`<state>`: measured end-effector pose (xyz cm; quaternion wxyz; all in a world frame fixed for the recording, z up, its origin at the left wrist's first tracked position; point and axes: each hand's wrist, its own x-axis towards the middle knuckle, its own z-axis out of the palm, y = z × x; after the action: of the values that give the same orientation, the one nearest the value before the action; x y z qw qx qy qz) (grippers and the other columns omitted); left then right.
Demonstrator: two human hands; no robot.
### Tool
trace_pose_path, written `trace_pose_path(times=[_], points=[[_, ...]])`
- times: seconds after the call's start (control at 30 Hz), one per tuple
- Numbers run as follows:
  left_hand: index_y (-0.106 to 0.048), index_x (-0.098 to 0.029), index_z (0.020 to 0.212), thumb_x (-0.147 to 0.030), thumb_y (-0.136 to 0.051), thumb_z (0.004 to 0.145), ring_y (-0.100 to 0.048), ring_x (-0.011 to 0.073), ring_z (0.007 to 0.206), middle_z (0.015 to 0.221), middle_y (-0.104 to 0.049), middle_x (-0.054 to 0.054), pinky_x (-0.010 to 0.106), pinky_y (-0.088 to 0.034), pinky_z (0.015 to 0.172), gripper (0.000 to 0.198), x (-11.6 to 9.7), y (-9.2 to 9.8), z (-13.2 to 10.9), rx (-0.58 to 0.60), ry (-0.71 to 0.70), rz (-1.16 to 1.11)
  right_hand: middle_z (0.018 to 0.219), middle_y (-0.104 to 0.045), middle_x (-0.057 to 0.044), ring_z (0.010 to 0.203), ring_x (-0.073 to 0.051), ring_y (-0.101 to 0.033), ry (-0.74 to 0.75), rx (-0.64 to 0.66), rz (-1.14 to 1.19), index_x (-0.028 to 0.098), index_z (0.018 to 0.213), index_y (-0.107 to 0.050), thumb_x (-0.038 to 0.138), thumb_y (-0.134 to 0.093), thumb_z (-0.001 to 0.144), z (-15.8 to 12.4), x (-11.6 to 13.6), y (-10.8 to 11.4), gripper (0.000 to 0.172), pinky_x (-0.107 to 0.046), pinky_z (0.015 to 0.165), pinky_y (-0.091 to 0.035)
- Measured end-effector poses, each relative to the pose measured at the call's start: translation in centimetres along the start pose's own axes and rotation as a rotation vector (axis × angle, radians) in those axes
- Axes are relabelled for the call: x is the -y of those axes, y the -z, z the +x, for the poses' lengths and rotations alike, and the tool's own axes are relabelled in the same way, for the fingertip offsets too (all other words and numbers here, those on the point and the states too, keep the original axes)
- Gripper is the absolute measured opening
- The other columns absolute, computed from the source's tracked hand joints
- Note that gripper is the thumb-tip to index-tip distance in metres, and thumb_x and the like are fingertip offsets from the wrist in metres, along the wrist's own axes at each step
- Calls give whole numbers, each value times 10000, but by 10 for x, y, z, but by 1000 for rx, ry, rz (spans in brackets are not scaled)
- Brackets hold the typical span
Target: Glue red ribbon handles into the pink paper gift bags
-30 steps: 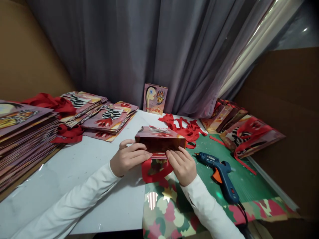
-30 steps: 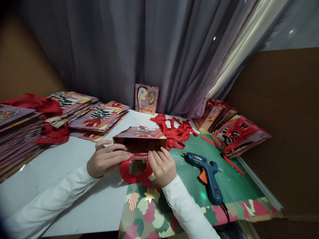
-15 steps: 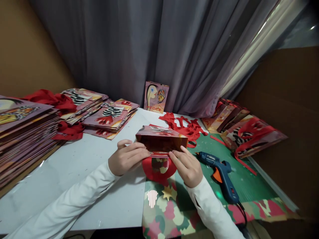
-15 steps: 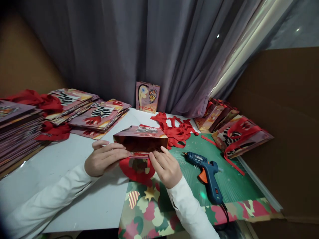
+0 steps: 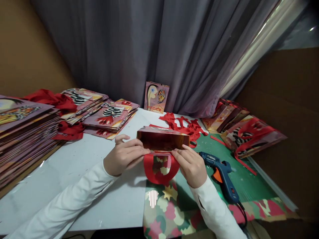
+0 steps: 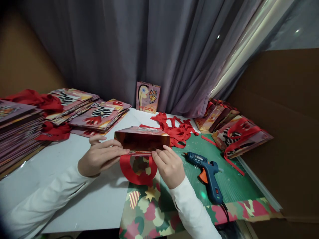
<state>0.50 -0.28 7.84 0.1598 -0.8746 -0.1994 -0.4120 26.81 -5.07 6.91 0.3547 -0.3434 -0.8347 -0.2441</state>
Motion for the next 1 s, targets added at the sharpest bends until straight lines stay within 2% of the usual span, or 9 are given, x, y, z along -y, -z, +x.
trace_pose_path(times=[0.07, 0.13, 0.23, 0.4, 0.47, 0.53, 0.6, 0.87, 1.0], points=[[-643, -228, 1012, -195, -466, 983, -658, 131, 753, 757, -736, -35, 367, -287, 780, 183, 2, 3, 5, 32, -7, -4, 904, -738, -83, 822, -160, -662, -1, 72, -38, 122, 1034, -685, 92, -444, 969, 9, 1, 3, 252, -348, 906, -533], [-640, -221, 1008, -195, -451, 989, -648, 148, 786, 779, -734, -21, 376, -288, 786, 192, 2, 4, 8, 29, 2, -13, 873, -725, -80, 766, -171, -625, 27, 160, -98, 107, 1094, -672, 126, -448, 981, 19, 1, 2, 251, -330, 754, -518], [-628, -203, 991, -209, -431, 1002, -632, 166, 829, 832, -735, -6, 379, -297, 799, 198, -1, 2, 13, 75, -8, -11, 756, -676, -45, 691, -178, -563, 70, 263, -156, 125, 1073, -673, 153, -509, 969, 31, 3, -5, 196, -327, 583, -415], [-651, -171, 951, -176, -448, 994, -603, 184, 817, 824, -716, 21, 366, -330, 801, 208, -9, -7, 19, 248, -91, 170, 684, -609, -31, 675, -173, -513, 96, 332, -135, 185, 792, -629, 152, -526, 960, 38, 8, -19, 201, -315, 562, -326], [-662, -172, 947, -132, -481, 977, -598, 177, 794, 773, -701, 7, 361, -341, 811, 188, -10, -10, 21, 261, -117, 200, 695, -625, -35, 688, -174, -527, 79, 345, -119, 186, 817, -630, 145, -522, 958, 37, 10, -20, 183, -310, 553, -316], [-669, -175, 957, -120, -506, 966, -587, 162, 730, 741, -694, -6, 354, -350, 793, 172, -8, -11, 21, 278, -151, 196, 731, -667, -44, 707, -176, -557, 24, 354, -123, 166, 975, -654, 121, -527, 945, 32, 9, -19, 138, -309, 549, -334], [-672, -180, 958, -111, -499, 967, -560, 143, 644, 713, -691, -17, 340, -350, 739, 186, -6, -11, 21, 292, -182, 200, 767, -707, -51, 711, -172, -580, -18, 361, -138, 142, 1117, -641, 93, -528, 934, 25, 6, -17, 220, -310, 560, -367], [-655, -200, 894, -73, -407, 976, -523, 109, 513, 617, -671, -42, 307, -349, 613, 290, -3, 1, 25, 259, -246, 116, 705, -682, -28, 603, -149, -517, 68, 152, -149, 133, 962, -669, 82, -438, 971, 3, -1, -5, 237, -315, 576, -347], [-668, -222, 938, -146, -447, 977, -559, 107, 538, 671, -707, -27, 299, -359, 609, 237, 1, 13, 28, 326, -206, 27, 674, -641, -23, 613, -155, -497, 108, 214, -115, 143, 938, -659, 117, -417, 989, 11, -3, 7, 249, -310, 591, -346]])
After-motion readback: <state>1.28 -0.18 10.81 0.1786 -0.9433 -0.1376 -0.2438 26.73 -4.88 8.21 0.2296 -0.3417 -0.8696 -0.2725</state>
